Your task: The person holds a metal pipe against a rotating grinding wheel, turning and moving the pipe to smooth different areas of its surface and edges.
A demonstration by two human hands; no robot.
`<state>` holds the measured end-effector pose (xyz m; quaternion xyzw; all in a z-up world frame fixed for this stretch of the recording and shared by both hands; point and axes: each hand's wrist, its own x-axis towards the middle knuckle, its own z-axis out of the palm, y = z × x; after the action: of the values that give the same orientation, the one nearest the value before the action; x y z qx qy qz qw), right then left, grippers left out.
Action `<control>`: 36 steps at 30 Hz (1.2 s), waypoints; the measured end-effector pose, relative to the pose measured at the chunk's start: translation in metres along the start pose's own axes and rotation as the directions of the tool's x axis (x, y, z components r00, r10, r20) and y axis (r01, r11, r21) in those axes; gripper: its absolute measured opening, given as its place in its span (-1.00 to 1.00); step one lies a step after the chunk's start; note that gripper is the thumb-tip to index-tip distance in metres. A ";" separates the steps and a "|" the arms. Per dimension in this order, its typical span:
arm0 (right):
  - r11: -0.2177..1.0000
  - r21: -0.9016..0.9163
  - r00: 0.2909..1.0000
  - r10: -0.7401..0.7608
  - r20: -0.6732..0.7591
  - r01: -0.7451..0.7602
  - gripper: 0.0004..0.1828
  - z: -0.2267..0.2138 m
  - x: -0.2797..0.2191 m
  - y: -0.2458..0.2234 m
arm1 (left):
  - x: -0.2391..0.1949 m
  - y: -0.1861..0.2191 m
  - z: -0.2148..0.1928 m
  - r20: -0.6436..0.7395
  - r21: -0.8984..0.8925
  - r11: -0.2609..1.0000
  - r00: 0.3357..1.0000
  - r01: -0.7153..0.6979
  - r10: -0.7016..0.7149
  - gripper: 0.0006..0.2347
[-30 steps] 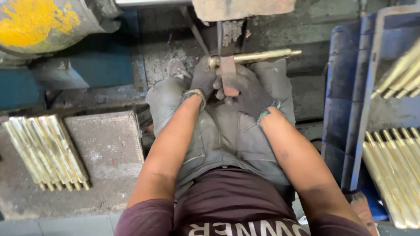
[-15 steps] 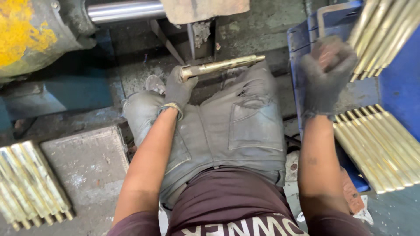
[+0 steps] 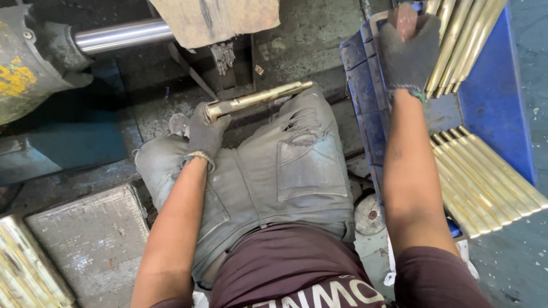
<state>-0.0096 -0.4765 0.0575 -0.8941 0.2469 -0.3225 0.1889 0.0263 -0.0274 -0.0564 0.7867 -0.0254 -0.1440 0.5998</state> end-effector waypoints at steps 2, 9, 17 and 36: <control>1.000 0.021 1.000 -0.014 0.002 0.014 -0.39 0.016 0.006 0.005 | 0.000 0.000 -0.001 -0.009 0.039 0.999 1.000 -0.014 0.014 -0.70; 0.879 -0.287 0.914 -0.404 -0.022 0.382 -0.30 0.041 0.003 0.024 | -0.006 0.003 -0.002 -0.072 0.190 0.970 0.983 -0.150 0.167 -0.69; 0.924 0.262 0.799 -0.375 0.469 0.280 -0.82 -0.059 -0.143 -0.138 | -0.017 0.034 0.004 0.057 -0.163 0.986 0.998 0.030 -0.021 -0.74; 0.768 0.349 0.502 -0.623 0.600 0.537 -0.75 -0.011 -0.184 -0.205 | -0.026 0.042 -0.006 0.019 -0.079 0.996 0.999 0.049 -0.048 -0.73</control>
<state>-0.0745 -0.2094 0.0787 -0.9640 -0.1750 -0.0260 0.1985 0.0081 -0.0275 -0.0101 0.7613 -0.0055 -0.1662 0.6267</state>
